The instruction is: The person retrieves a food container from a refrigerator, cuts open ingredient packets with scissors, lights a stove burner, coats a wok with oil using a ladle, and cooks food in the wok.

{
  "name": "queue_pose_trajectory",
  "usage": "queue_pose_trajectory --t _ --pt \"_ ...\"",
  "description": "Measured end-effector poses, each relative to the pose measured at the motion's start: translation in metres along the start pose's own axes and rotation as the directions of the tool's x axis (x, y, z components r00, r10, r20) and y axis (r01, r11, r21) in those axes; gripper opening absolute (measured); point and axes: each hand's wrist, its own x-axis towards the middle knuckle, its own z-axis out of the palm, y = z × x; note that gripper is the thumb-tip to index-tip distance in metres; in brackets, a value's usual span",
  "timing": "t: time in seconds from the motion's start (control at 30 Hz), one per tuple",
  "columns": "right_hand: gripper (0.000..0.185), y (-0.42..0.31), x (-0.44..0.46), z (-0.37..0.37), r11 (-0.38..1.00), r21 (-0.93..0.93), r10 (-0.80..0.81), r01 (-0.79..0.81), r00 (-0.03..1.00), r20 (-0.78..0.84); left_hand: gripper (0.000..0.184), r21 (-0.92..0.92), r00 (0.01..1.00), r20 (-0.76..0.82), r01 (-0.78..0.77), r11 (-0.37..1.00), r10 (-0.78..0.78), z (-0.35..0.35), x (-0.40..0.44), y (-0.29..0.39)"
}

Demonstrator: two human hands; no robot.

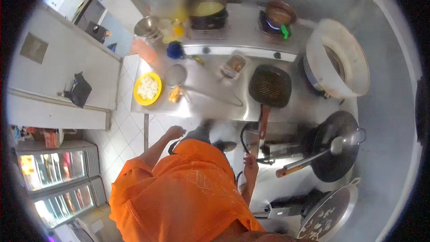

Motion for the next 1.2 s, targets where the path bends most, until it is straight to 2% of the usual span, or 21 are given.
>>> queue_pose_trajectory --t 0.03,0.07,0.17,0.23,0.27,0.3,0.37,0.4,0.47,0.57,0.63,0.67,0.7,0.77,0.83,0.9,0.97,1.07,1.1,1.17,1.2 --pt "0.048 -0.016 0.014 0.006 1.0 -0.015 0.008 -0.007 0.998 0.067 0.044 0.255 0.994 0.011 -0.104 0.961 0.104 0.008 -0.005 -0.025" --pt "0.041 -0.037 0.026 0.014 0.993 0.094 -0.074 0.067 0.994 0.083 0.045 0.493 0.979 0.046 -0.193 0.849 0.196 0.016 -0.011 -0.042" --pt "0.037 -0.09 0.058 0.047 0.961 0.088 -0.273 0.262 0.951 0.142 0.045 0.36 0.98 0.115 0.11 0.926 -0.161 0.028 -0.032 -0.067" --pt "0.024 -0.135 0.077 0.075 0.978 0.057 -0.21 0.202 0.956 0.205 0.047 0.254 0.967 0.082 0.215 0.943 -0.242 0.044 -0.039 -0.095" --pt "0.022 -0.156 0.086 0.09 0.978 0.064 -0.207 0.197 0.952 0.227 0.048 0.234 0.955 0.14 0.223 0.946 -0.26 0.067 -0.033 -0.133" --pt "0.021 -0.173 0.098 0.107 0.979 0.072 -0.204 0.193 0.947 0.247 0.047 0.238 0.96 0.103 0.231 0.943 -0.261 0.052 -0.043 -0.114" --pt "0.022 -0.204 0.124 0.14 0.958 0.018 -0.278 0.286 0.912 0.301 0.044 -0.058 0.953 0.047 0.3 0.952 -0.298 0.051 -0.051 -0.134" --pt "0.022 -0.225 0.139 0.157 0.938 -0.047 -0.311 0.345 0.891 0.33 0.042 0.356 0.987 0.092 -0.155 0.921 0.13 0.033 -0.056 -0.132" --pt "0.023 -0.255 0.175 0.2 0.907 -0.078 -0.362 0.415 0.859 0.363 0.035 0.073 0.996 0.056 0.063 0.995 -0.067 0.055 -0.041 -0.19" --pt "0.026 -0.298 0.228 0.274 0.908 -0.013 -0.385 0.418 0.849 0.362 0.034 0.208 0.999 0.041 -0.006 0.978 -0.003 -0.001 -0.043 -0.19" --pt "0.027 -0.345 0.258 0.32 0.919 -0.002 -0.365 0.395 0.849 0.381 0.029 0.197 0.998 0.064 -0.012 0.98 -0.001 -0.033 -0.035 -0.205" --pt "0.027 -0.365 0.278 0.343 0.916 -0.009 -0.365 0.401 0.842 0.396 0.026 -0.124 0.994 0.052 0.103 0.987 -0.097 -0.046 -0.034 -0.215" --pt "0.028 -0.385 0.297 0.365 0.915 -0.016 -0.362 0.404 0.836 0.411 0.024 -0.43 0.977 0.077 0.211 0.878 -0.197 -0.057 -0.036 -0.225" --pt "0.032 -0.429 0.332 0.402 0.895 -0.025 -0.386 0.445 0.802 0.456 0.026 -0.858 0.908 0.224 0.355 0.371 -0.354 -0.069 -0.045 -0.241" --pt "0.03 -0.438 0.391 0.443 0.949 0.013 -0.279 0.315 0.821 0.499 0.029 -0.724 0.966 -0.097 0.096 0.683 -0.238 -0.079 -0.049 -0.261" --pt "0.029 -0.475 0.421 0.487 0.896 -0.201 -0.282 0.396 0.857 0.431 0.03 -0.806 0.787 0.16 0.452 0.382 -0.595 -0.125 -0.057 -0.228" --pt "0.034 -0.484 0.461 0.53 0.892 -0.072 -0.374 0.446 0.819 0.436 0.032 -0.865 0.753 0.157 0.418 0.279 -0.639 -0.128 -0.067 -0.233" --pt "0.043 -0.467 0.527 0.589 0.848 -0.159 -0.426 0.505 0.83 0.36 0.031 -0.94 0.701 0.191 0.332 0.078 -0.687 -0.122 -0.085 -0.23" --pt "0.041 -0.466 0.543 0.603 0.803 -0.343 -0.396 0.487 0.867 0.302 0.03 -0.97 0.739 0.141 0.237 0.058 -0.659 -0.116 -0.098 -0.227" --pt "0.038 -0.464 0.573 0.625 0.642 -0.667 -0.366 0.379 0.915 0.168 0.03 -0.922 0.687 0.258 0.386 0.04 -0.679 -0.097 -0.107 -0.237" --pt "0.04 -0.458 0.594 0.636 0.601 -0.736 -0.303 0.313 0.941 0.152 0.03 -0.916 0.689 0.251 0.397 0.064 -0.68 -0.09 -0.111 -0.239"
